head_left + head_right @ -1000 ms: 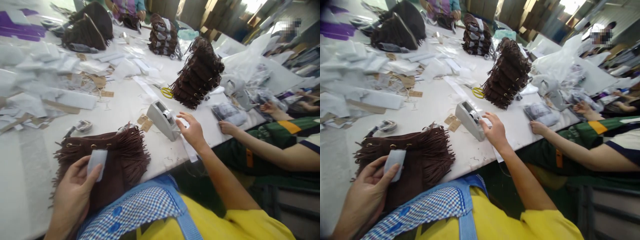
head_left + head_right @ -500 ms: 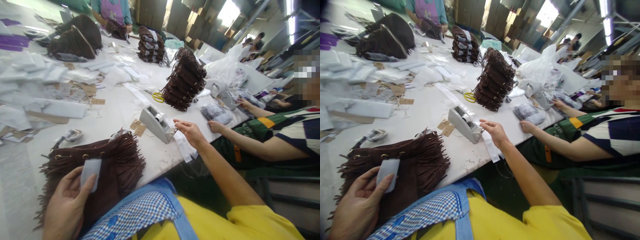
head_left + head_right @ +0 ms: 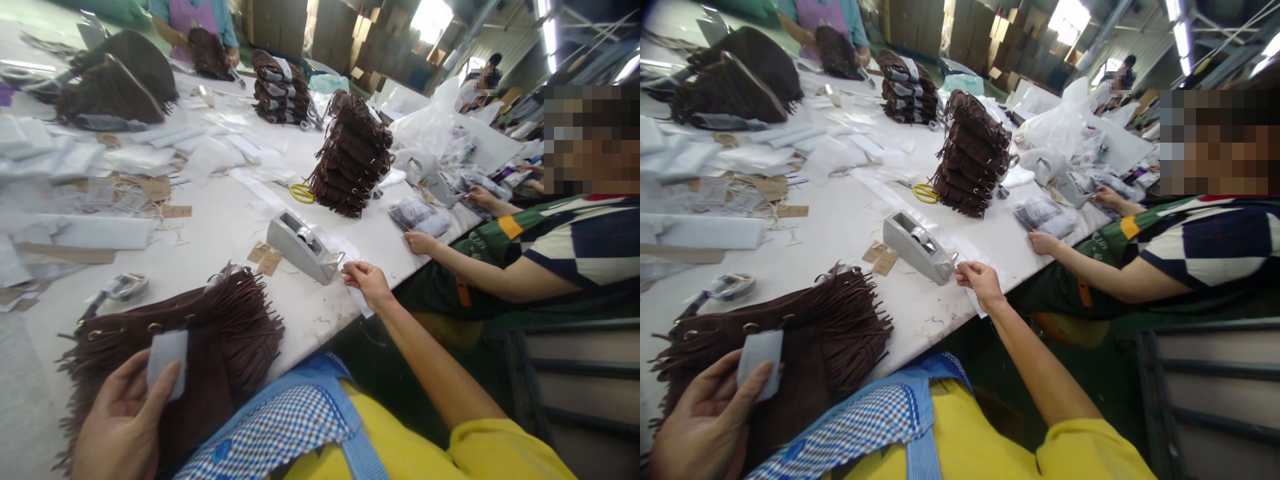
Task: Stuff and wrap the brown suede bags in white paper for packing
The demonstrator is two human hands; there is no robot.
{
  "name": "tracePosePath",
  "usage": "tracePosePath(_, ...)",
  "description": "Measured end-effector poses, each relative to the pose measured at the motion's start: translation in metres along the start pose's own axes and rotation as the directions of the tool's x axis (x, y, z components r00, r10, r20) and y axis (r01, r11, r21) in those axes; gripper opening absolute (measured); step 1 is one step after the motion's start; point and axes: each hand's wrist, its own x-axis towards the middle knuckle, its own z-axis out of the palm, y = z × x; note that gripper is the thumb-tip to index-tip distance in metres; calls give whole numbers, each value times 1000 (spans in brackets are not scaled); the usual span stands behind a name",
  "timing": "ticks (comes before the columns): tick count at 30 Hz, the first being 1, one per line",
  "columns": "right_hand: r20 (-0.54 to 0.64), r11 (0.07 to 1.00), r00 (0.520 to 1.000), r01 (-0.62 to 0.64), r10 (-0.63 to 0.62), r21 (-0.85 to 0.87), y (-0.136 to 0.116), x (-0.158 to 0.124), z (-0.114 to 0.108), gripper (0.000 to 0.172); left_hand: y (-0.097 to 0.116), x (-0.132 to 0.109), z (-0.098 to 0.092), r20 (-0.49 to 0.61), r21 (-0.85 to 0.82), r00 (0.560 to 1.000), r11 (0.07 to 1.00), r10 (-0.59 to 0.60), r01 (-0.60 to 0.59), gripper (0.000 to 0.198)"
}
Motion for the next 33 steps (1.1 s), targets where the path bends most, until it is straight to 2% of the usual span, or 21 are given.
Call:
tracePosePath(5, -32, 997, 999, -11, 14, 81, 18, -22, 12, 37, 4, -2, 2, 12, -37, 1000, 999, -27, 27, 53)
tracePosePath(8, 75, 998, 997, 17, -22, 67, 17, -46, 30, 33, 7, -2, 4, 36, -87, 999, 996, -24, 27, 54)
tracePosePath(11, 231, 996, 970, 56, -69, 63, 10, -66, 62, 28, 8, -3, 4, 69, -131, 998, 991, -13, 22, 54)
tracePosePath(14, 409, 996, 911, 11, -48, 92, 3, -83, 103, 24, 8, -5, 4, 101, -153, 995, 988, 22, -6, 53)
tracePosePath(17, 573, 994, 819, -75, 18, 76, 1, -101, 146, 23, 6, -6, 4, 125, -170, 988, 983, 89, -67, 54)
tracePosePath(20, 666, 990, 740, -137, 89, 20, 4, -115, 184, 25, 3, -4, 2, 157, -179, 979, 978, 133, -104, 52)
tracePosePath(23, 704, 986, 696, -159, 142, -41, 10, -124, 210, 29, 0, -4, 1, 170, -205, 973, 971, 156, -120, 50)
tracePosePath(25, 688, 985, 706, -137, 168, -101, 13, -126, 220, 31, -1, -4, -1, 178, -223, 972, 968, 155, -114, 49)
tracePosePath(27, 654, 981, 735, -81, 179, -177, 14, -126, 225, 34, -3, -4, -3, 189, -235, 972, 967, 143, -97, 49)
tracePosePath(33, 635, 911, 764, 177, 111, -373, 13, -122, 223, 37, -3, -1, -10, 235, -283, 968, 959, 89, -19, 49)
